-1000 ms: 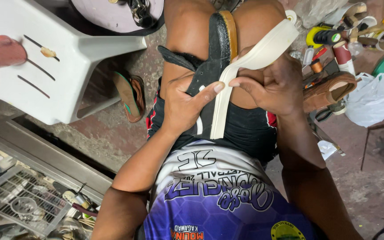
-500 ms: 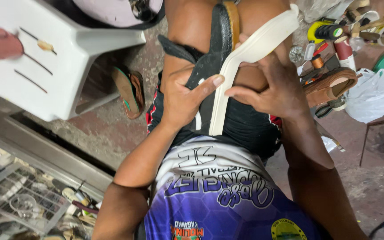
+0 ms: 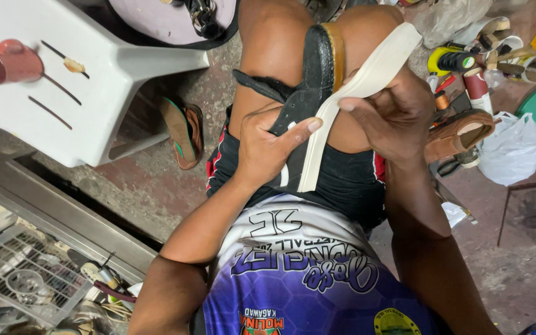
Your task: The person applies a white rubber strip to the sole of a black sneaker, pressing it into place by hand. They then use a hammer to tap the strip along the edge to secure it.
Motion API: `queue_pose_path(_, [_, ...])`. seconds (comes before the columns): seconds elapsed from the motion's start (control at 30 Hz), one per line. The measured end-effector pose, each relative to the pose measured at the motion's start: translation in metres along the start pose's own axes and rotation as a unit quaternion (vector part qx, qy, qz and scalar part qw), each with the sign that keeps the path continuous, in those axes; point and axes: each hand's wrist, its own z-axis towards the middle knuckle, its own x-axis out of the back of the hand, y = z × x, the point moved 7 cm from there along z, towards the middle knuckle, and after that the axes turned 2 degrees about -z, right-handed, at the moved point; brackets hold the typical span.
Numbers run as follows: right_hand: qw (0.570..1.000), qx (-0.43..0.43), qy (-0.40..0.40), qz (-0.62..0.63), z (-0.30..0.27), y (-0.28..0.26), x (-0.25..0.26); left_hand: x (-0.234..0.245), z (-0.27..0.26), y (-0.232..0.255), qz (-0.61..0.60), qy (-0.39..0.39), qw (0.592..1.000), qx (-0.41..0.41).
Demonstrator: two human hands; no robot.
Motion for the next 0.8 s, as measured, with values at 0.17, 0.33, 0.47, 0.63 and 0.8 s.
queue_pose_path(0.17, [0.993,0.074,-0.028,-0.089,0.011,-0.020,-0.003,-0.003,0.000,0.009,-0.002,0.006,0.999,-0.053])
queue_pose_path(0.33, [0.991,0.094,-0.030,-0.091,0.019,-0.029,-0.007,-0.003,0.002,0.011,0.016,0.009,0.997,-0.076])
queue_pose_path(0.47, [0.984,0.121,-0.028,-0.131,0.023,-0.034,-0.009,-0.002,0.002,0.010,0.011,0.001,0.997,-0.078])
queue_pose_path(0.63, [0.967,0.173,-0.037,-0.181,0.028,-0.042,-0.011,-0.002,0.003,0.010,0.031,-0.001,0.997,-0.068])
queue_pose_path(0.8, [0.967,0.173,-0.047,-0.180,0.028,-0.038,-0.011,-0.002,0.003,0.005,0.028,-0.010,0.998,-0.053])
